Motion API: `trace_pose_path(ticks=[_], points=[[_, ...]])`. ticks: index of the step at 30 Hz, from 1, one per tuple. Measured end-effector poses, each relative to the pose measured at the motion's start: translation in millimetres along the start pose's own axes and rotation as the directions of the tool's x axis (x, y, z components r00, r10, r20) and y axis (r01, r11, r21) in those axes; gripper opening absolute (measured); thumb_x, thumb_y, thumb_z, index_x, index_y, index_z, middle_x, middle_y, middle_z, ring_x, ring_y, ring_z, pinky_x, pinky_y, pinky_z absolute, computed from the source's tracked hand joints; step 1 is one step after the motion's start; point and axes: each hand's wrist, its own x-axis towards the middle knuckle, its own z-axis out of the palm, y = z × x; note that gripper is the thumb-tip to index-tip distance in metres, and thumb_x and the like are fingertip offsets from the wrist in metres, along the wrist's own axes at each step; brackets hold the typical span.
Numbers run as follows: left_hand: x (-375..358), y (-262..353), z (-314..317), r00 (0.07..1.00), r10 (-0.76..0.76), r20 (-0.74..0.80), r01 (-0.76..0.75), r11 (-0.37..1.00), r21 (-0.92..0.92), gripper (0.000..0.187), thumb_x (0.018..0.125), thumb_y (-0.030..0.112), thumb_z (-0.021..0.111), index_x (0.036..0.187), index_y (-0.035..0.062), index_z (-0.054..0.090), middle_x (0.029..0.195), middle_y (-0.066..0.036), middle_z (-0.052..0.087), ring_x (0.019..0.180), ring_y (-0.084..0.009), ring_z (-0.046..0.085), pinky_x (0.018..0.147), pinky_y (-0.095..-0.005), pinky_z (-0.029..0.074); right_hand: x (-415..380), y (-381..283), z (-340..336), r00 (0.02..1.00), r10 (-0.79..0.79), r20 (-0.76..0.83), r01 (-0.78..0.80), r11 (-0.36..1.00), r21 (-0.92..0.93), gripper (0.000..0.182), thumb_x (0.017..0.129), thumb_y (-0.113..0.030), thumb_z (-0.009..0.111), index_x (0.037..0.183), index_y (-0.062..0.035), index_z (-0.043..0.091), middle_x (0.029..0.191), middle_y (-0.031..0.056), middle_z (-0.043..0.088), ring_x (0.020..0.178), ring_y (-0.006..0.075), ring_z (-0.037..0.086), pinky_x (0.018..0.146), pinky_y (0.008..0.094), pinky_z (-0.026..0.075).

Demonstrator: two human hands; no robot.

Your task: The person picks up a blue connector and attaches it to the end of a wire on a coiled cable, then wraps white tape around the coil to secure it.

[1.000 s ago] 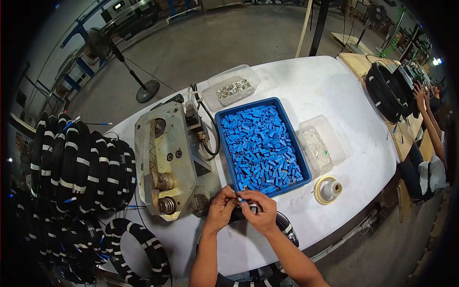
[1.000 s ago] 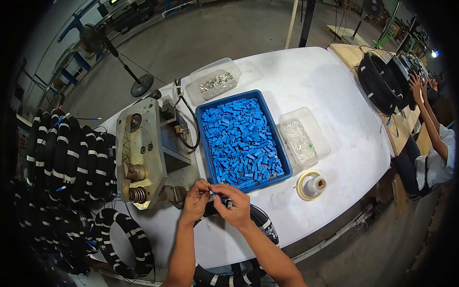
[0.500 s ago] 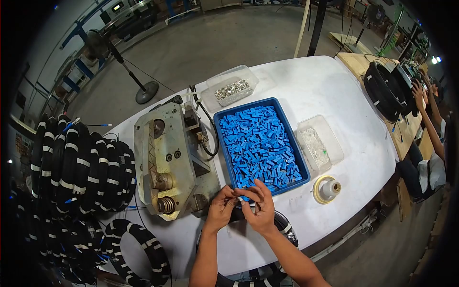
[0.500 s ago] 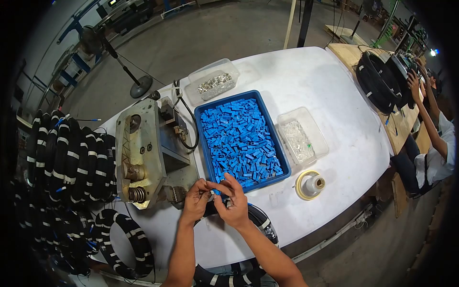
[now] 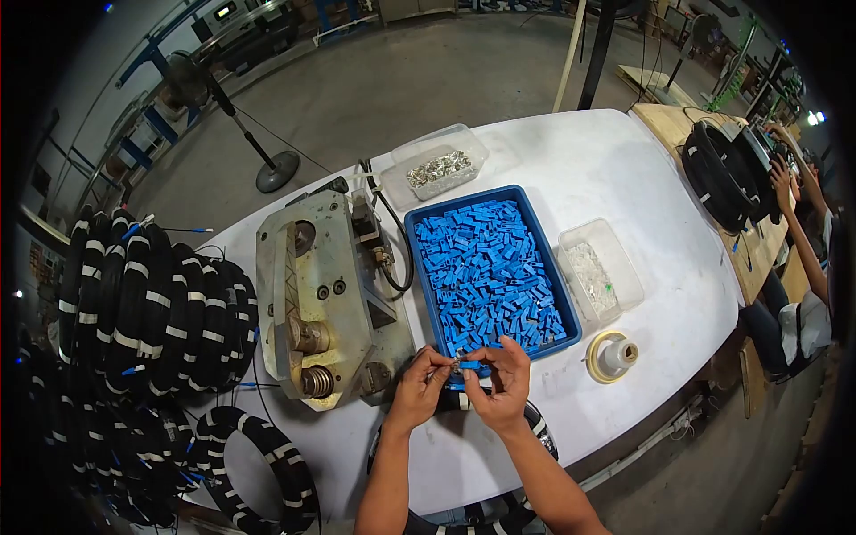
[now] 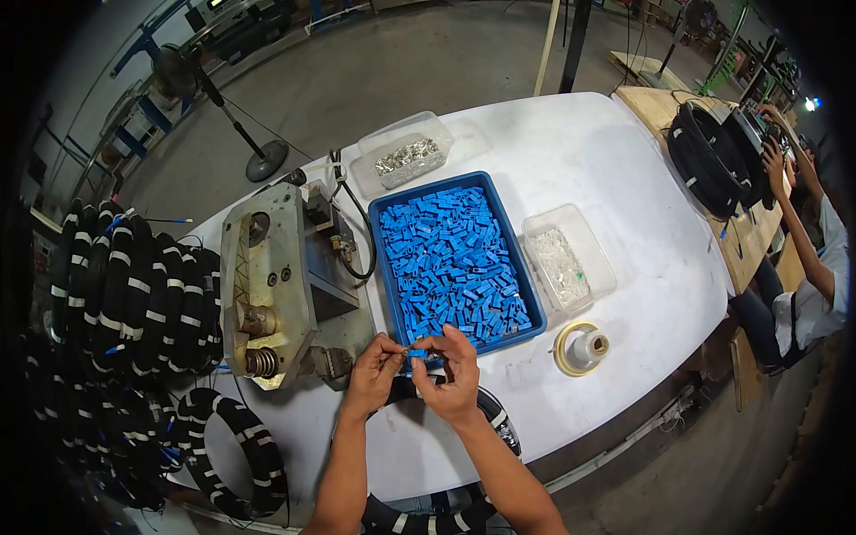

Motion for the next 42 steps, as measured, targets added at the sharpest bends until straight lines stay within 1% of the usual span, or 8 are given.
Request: trace_pose_path(ticks=[5,11,15,18,23,32,36,42], points=[[0.6,0.1,1.0,0.999,0.046,0.018,-0.046,0.999,0.012,0.002,0.100,0.002,0.055,0.099,0.0024,0.053,0.091,0.000,0.047,0.085,-0.0061,0.051,0.079,-0.0210,0.043,1.5,-2.0,-0.8,0.999,0.034,0.037,-0.031,0.996,-0.081,0.071,0.081,0.011,0.067,0.141,-0.0025,0.033,0.102,0.0142,0.067,0.099,0.0201,0.064,0.091,0.0329,0.050],[1.1,7.2,2.2,0.998,0.047,-0.051,-0.045,0.998,0.047,0.005,0.096,0.003,0.059,0.098,-0.0014,0.060,0.092,-0.007,0.055,0.086,-0.0150,0.060,0.079,-0.0269,0.048,1.6,1.9,-0.2,0.995,0.071,0.068,-0.061,0.989,-0.137,0.064,0.081,0.009,0.068,0.137,-0.0011,0.039,0.103,0.0149,0.068,0.100,0.0188,0.065,0.092,0.0319,0.050],[3.2,16.5,7.0,0.983,0.139,-0.119,-0.100,0.953,0.285,0.006,0.093,0.004,0.062,0.097,-0.0010,0.064,0.086,-0.010,0.058,0.078,-0.0203,0.060,0.072,-0.0294,0.049,-0.2,2.3,-0.1,0.995,0.097,0.038,-0.091,0.987,-0.133,0.057,0.082,0.009,0.068,0.133,0.0007,0.044,0.105,0.0161,0.068,0.098,0.0191,0.066,0.090,0.0317,0.051],[3.0,14.3,7.4,0.975,0.183,-0.129,-0.127,0.927,0.354,0.006,0.093,0.003,0.062,0.096,-0.0015,0.064,0.083,-0.010,0.058,0.073,-0.0216,0.060,0.067,-0.0307,0.048,2.1,-1.6,0.9,0.984,0.179,0.005,-0.177,0.977,-0.118,0.043,0.080,0.009,0.070,0.121,0.0034,0.057,0.104,0.0162,0.069,0.094,0.0193,0.067,0.085,0.0306,0.053],[0.6,16.5,5.7,0.980,0.165,-0.110,-0.121,0.936,0.331,0.004,0.092,0.000,0.061,0.094,-0.0021,0.063,0.080,-0.010,0.056,0.070,-0.0221,0.058,0.064,-0.0315,0.047,11.5,-3.6,0.0,0.999,0.041,0.025,-0.034,0.971,-0.235,0.021,0.078,0.004,0.074,0.099,0.0027,0.071,0.095,0.0143,0.072,0.082,0.0203,0.068,0.071,0.0277,0.054],[1.7,7.0,3.6,0.973,0.213,-0.092,-0.179,0.940,0.290,0.001,0.090,-0.001,0.061,0.089,-0.0013,0.061,0.076,-0.010,0.054,0.069,-0.0235,0.052,0.062,-0.0327,0.043,-1.8,-0.4,2.3,0.970,0.243,-0.021,-0.244,0.959,-0.148,0.046,0.083,0.004,0.073,0.125,0.0052,0.056,0.099,0.0128,0.071,0.096,0.0145,0.067,0.082,0.0263,0.054],[2.2,5.9,3.9,0.976,0.199,-0.084,-0.168,0.943,0.287,0.002,0.090,-0.001,0.061,0.088,-0.0015,0.060,0.076,-0.010,0.053,0.070,-0.0236,0.052,0.063,-0.0327,0.043,-5.7,6.3,3.1,0.994,0.105,-0.010,-0.104,0.965,-0.239,0.049,0.082,0.003,0.074,0.124,0.0035,0.048,0.098,0.0138,0.071,0.094,0.0154,0.067,0.081,0.0280,0.054],[1.2,8.2,3.4,0.979,0.176,-0.104,-0.146,0.959,0.242,0.003,0.090,0.000,0.062,0.089,-0.0012,0.060,0.076,-0.009,0.053,0.069,-0.0214,0.052,0.063,-0.0315,0.042,1.6,-1.7,2.7,0.972,0.234,0.012,-0.231,0.967,-0.104,0.051,0.083,0.003,0.073,0.123,0.0014,0.042,0.096,0.0132,0.070,0.087,0.0112,0.063,0.079,0.0242,0.051]])
